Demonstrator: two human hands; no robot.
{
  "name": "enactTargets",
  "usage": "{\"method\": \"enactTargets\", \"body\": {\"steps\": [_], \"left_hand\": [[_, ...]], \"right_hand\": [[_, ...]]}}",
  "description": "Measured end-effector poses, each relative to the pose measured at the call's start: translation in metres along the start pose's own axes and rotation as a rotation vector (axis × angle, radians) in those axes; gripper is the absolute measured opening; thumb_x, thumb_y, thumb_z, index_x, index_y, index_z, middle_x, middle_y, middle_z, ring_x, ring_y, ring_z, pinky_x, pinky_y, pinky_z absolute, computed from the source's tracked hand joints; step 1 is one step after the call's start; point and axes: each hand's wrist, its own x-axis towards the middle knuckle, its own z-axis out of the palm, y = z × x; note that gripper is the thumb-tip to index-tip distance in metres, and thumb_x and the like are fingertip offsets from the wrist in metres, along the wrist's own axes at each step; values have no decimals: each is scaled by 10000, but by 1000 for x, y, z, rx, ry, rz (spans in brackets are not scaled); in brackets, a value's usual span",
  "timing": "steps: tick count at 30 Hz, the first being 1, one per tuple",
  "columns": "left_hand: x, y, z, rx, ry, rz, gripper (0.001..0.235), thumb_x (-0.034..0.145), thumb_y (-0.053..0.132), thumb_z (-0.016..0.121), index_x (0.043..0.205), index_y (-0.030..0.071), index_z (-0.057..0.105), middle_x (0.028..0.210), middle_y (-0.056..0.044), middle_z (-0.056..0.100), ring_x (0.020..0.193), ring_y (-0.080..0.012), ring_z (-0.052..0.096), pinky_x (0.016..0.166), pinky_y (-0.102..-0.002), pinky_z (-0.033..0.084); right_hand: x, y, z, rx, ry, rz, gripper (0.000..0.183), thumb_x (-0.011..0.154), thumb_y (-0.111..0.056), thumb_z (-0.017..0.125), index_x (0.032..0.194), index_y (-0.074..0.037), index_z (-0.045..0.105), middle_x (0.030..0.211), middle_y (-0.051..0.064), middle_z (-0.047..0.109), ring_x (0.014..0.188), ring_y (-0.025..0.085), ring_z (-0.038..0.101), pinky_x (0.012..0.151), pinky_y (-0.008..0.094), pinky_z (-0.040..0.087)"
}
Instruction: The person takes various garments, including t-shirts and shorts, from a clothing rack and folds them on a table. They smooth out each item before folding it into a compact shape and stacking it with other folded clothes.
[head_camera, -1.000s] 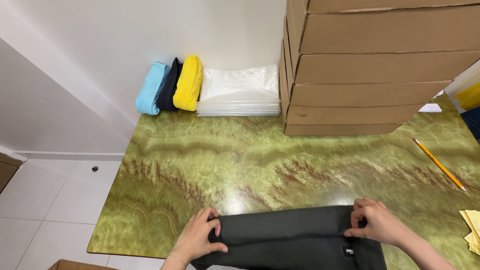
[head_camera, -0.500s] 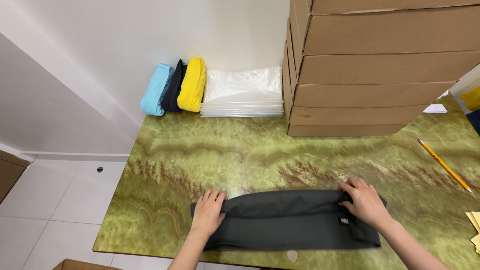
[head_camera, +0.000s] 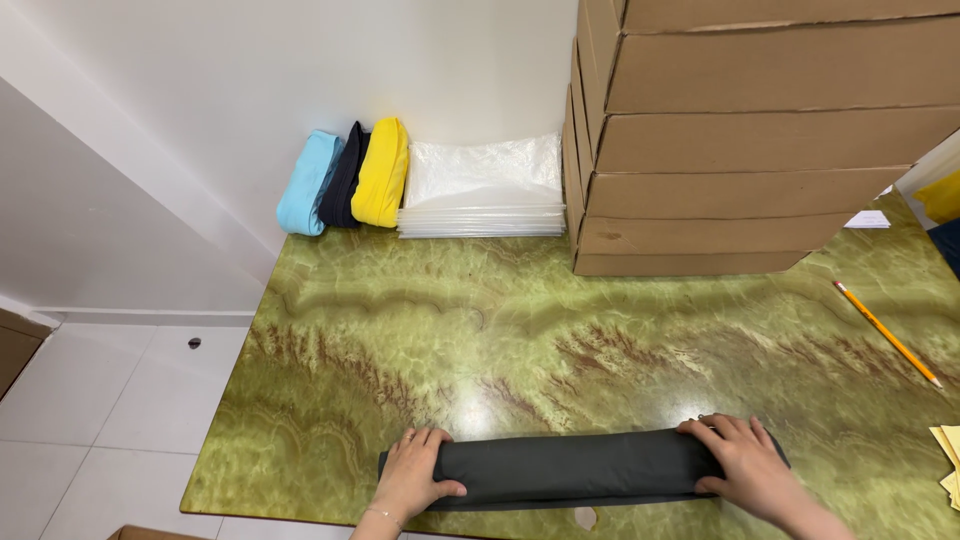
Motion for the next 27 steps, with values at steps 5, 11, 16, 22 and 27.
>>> {"method": "enactTargets", "body": {"steps": [5,11,16,22,27], "left_hand": [[4,12,-18,47,-193,-131,865,674,818,815,1295,242,637,1262,-28,661,1197,-278,616,974,-433,496],[-23,50,-88,-396,-640,-195,737,708,598,813,1308,182,712,1253,15,745,1045,-146,726,879,-237,570],[-34,155,-151,-674,-735,66,751,774,552,709,1365,88,684,1410,-22,709,1254,-140,656,1143,-238,446],[43,295,-47,-820,-850,410,841,997,747,470,1473,58,538,1281,-85,719,1059,-140,713,870,-260,554],[82,302,37,-1066,-251,315,198,986,260,744,1162,180,701,954,21,728,729,-68,757,535,-210,540]], "right_hand": [[2,-50,17,68,362,-67,826,716,-403,879,1451,-422,503,1499,-17,522,1447,257,462,1227,545,338],[-13,-178,23,1382,-106,-125,573,882,-222,842,1432,-218,683,1412,-18,723,1279,100,721,1116,287,567],[-5,-179,52,1973,-422,348,500,990,-252,661,1457,-91,740,1503,3,731,1397,123,606,1167,309,390],[-4,-154,111,2383,-276,620,198,977,-149,577,1073,-69,731,952,116,732,826,245,660,768,400,520],[-7,-128,147,2851,-498,743,561,1007,-509,541,1327,-86,722,1166,230,740,993,414,688,949,568,548]]}}
